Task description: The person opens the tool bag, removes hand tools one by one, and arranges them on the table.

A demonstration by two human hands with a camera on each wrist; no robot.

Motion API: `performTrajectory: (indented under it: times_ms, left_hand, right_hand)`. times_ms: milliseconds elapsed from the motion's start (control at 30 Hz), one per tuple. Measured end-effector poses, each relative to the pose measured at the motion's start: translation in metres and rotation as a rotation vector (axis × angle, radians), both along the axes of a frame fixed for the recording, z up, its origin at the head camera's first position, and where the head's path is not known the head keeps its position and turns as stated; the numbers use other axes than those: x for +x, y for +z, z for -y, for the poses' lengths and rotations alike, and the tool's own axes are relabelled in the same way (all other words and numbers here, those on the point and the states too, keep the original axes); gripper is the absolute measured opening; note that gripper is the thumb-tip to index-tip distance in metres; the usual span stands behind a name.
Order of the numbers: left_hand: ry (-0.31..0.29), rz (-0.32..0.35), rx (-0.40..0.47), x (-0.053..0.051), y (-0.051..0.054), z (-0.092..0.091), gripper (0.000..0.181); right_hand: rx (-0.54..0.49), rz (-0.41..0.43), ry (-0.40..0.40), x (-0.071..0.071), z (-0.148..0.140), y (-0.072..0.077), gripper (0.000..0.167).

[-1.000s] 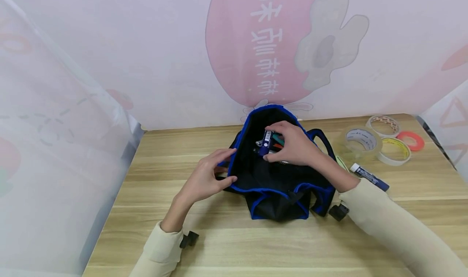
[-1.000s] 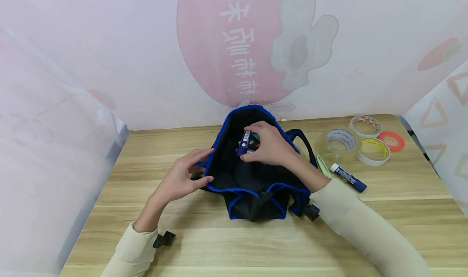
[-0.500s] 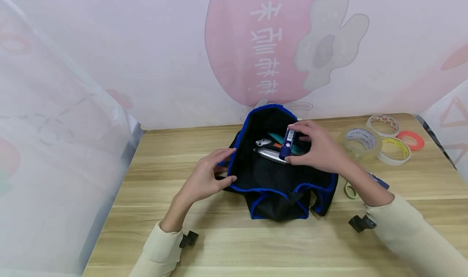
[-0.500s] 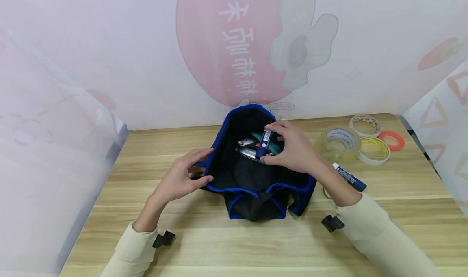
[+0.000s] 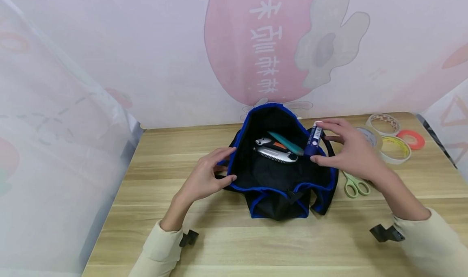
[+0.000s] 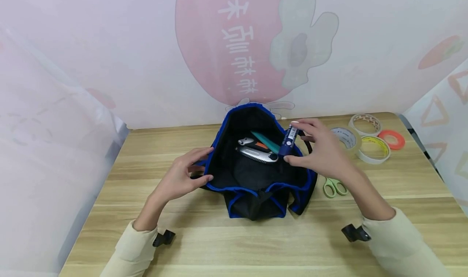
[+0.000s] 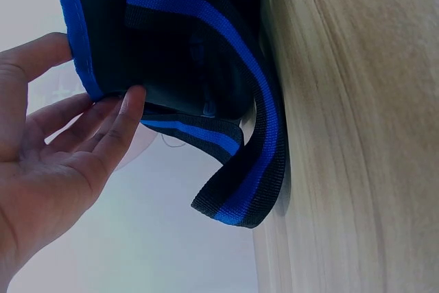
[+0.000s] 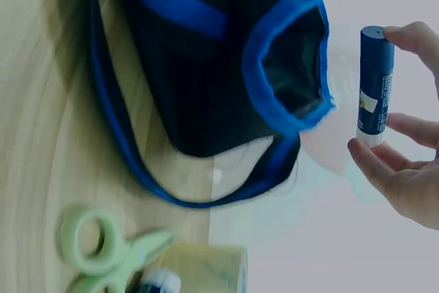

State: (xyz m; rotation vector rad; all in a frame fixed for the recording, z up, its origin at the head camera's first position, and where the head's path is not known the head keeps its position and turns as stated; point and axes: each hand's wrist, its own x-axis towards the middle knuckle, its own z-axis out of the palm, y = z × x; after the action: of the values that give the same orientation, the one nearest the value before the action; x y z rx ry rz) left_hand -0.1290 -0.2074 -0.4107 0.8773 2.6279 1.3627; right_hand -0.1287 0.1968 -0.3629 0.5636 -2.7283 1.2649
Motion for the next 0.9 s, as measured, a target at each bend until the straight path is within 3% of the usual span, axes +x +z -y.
performTrajectory:
  times_ms: [233,533,900]
  left_hand:
    - [-0.006,-0.001,0.003,0.000,0.002,-0.001,0.075]
    - [-0.007,0.003,0.010,0.000,0.002,-0.001,0.075]
    - [0.004,-0.002,-0.004,0.000,0.001,-0.001,0.074]
  right_hand:
    - [-0.015,-0.013,-0.078,0.009,-0.035,-0.010,0.083]
    - [-0.034,0.042,-0.178,0.021,-0.080,-0.028,0.085]
    - [0.089,0.164,-0.292,0.037,-0.115,-0.048,0.094]
